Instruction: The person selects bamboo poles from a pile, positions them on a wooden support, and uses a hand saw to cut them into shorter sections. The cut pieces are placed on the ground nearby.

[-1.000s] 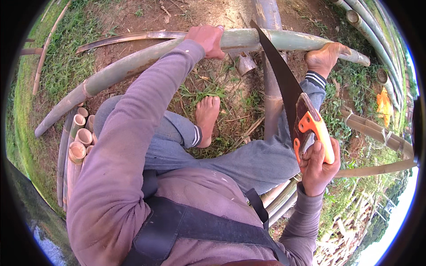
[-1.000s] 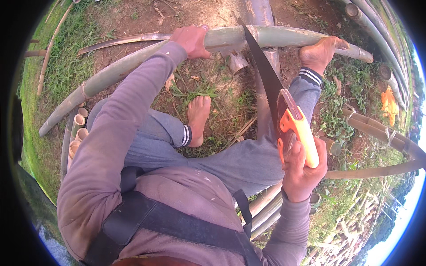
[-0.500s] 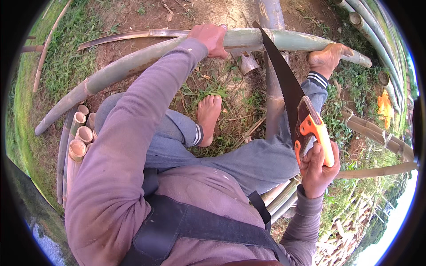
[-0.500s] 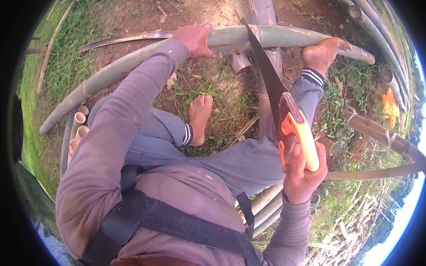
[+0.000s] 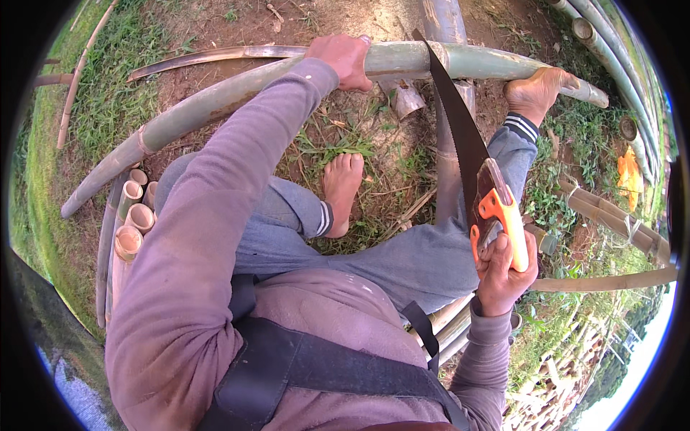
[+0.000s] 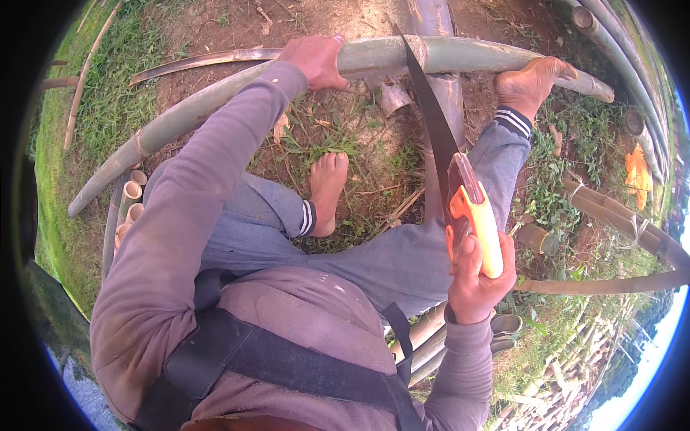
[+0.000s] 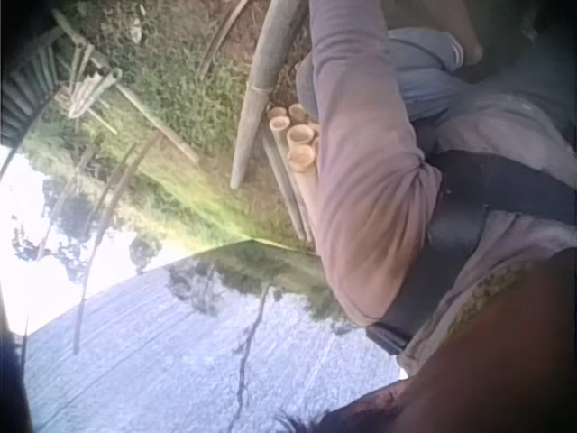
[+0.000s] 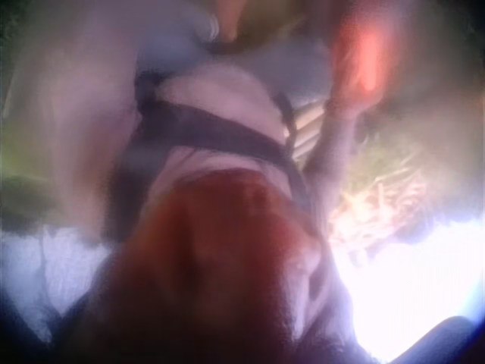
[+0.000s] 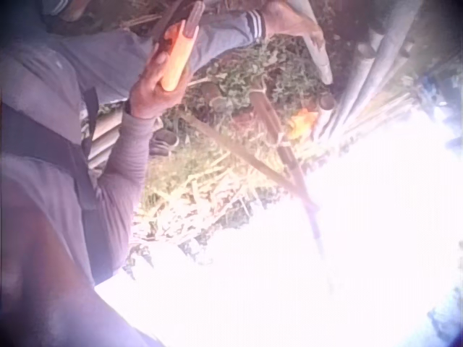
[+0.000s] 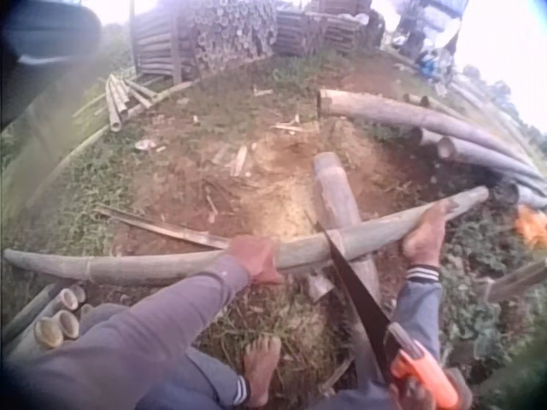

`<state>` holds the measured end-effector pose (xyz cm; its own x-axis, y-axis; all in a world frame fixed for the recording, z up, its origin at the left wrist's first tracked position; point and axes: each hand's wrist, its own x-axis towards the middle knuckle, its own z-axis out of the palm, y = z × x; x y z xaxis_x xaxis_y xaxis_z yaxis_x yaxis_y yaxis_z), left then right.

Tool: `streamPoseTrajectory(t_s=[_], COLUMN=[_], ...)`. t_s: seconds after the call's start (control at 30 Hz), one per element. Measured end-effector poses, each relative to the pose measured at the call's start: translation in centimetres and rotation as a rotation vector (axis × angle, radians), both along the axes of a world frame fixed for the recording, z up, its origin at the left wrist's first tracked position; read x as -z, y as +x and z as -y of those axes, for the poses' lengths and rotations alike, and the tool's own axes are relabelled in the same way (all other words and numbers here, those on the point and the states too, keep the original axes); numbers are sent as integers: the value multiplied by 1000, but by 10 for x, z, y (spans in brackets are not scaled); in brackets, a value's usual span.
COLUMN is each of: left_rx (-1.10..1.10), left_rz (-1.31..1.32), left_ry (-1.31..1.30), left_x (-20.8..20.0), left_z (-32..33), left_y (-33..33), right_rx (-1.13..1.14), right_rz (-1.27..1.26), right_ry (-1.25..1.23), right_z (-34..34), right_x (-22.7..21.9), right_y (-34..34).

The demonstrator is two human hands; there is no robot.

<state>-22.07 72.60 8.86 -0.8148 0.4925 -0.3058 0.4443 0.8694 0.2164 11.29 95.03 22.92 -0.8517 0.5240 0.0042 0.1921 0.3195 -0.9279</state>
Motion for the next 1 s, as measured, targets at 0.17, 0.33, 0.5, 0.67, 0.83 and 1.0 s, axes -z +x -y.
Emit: streamPoseTrajectory(t_s=[0.17,0.33,0.5,0.67,0.83,1.0], left_rx=[17,-6,-6,14,-25,-3], left_rz=[29,-22,50,14,-3,29], left_ry=[9,31,-19,4,-16,2], left_x=[-12,-14,-10,-11,-7,-4], left_z=[-13,3,-2,-13,3,-1], left_y=[-6,-7,3,-6,0,-2], right_rx=[-33,-8,-31,-7,-17,-1], right_rz=[-49,32,41,-109,-82,-68], right_ry=[41,-29,53,1,-56,34], right_z=[-10,14,-4,4,16,-5], right_x=[67,47,26,99,87,81], right_y=[-154,-94,13,-147,-95,16])
